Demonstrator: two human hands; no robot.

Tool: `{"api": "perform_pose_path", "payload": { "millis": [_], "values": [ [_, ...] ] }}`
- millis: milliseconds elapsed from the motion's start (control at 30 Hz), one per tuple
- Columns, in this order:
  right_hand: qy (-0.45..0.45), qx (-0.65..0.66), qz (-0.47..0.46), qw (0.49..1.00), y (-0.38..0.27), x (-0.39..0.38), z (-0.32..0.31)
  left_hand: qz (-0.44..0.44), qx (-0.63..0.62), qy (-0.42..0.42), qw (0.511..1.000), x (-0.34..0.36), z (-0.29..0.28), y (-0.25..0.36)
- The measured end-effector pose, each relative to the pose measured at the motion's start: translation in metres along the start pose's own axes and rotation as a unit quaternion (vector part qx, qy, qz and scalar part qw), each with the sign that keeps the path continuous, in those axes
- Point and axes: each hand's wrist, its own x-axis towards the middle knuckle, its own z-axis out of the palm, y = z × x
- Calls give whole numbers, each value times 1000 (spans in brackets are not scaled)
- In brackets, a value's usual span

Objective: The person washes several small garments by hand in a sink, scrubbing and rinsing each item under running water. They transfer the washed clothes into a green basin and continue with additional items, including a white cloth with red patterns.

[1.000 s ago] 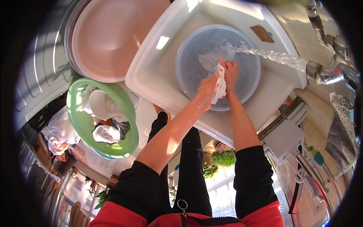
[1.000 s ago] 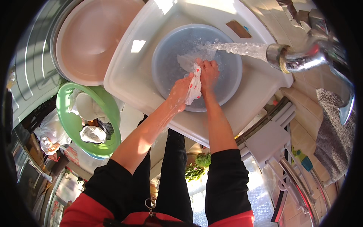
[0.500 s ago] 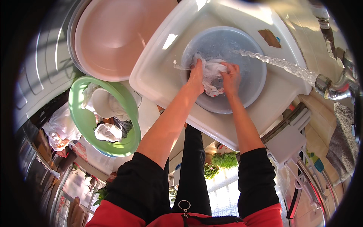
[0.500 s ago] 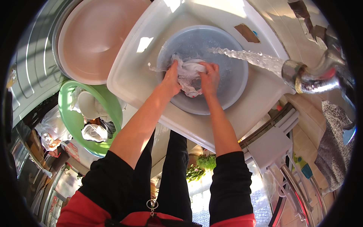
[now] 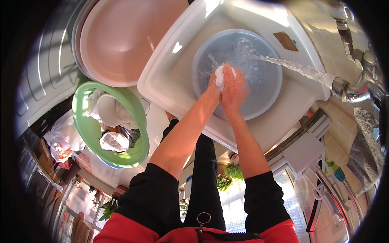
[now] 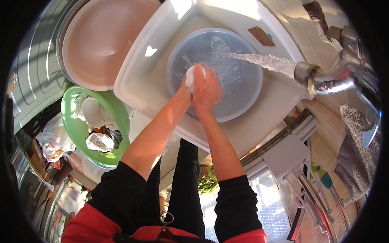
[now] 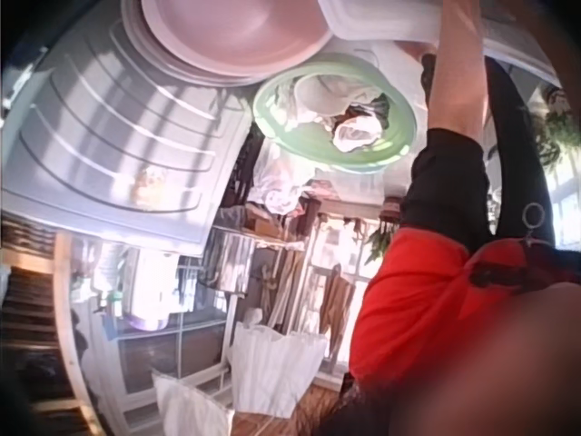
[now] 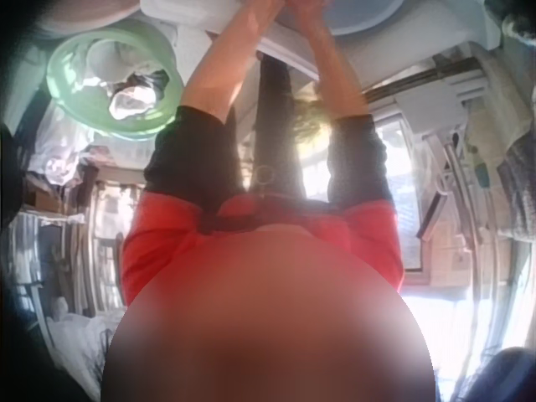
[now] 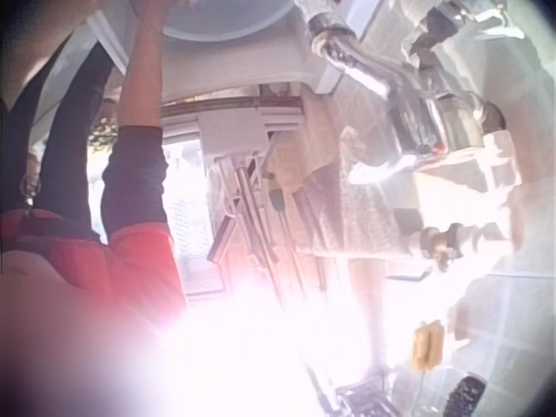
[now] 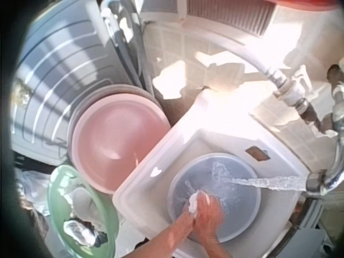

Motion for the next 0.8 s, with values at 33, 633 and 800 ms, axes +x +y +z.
{"api": "perform_pose_path", "payload": {
  "millis": [33, 633, 800],
  "values": [
    [20, -31, -2, 999, 12, 29, -1, 0, 24, 36, 999, -6, 5, -6],
    [97, -329, -227, 911, 98, 91, -9, 254, 511, 145, 809, 13, -30, 15],
    [-48, -155, -54, 985, 103, 92, -20, 298, 486, 117, 813, -2, -22, 17]
  ]
}}
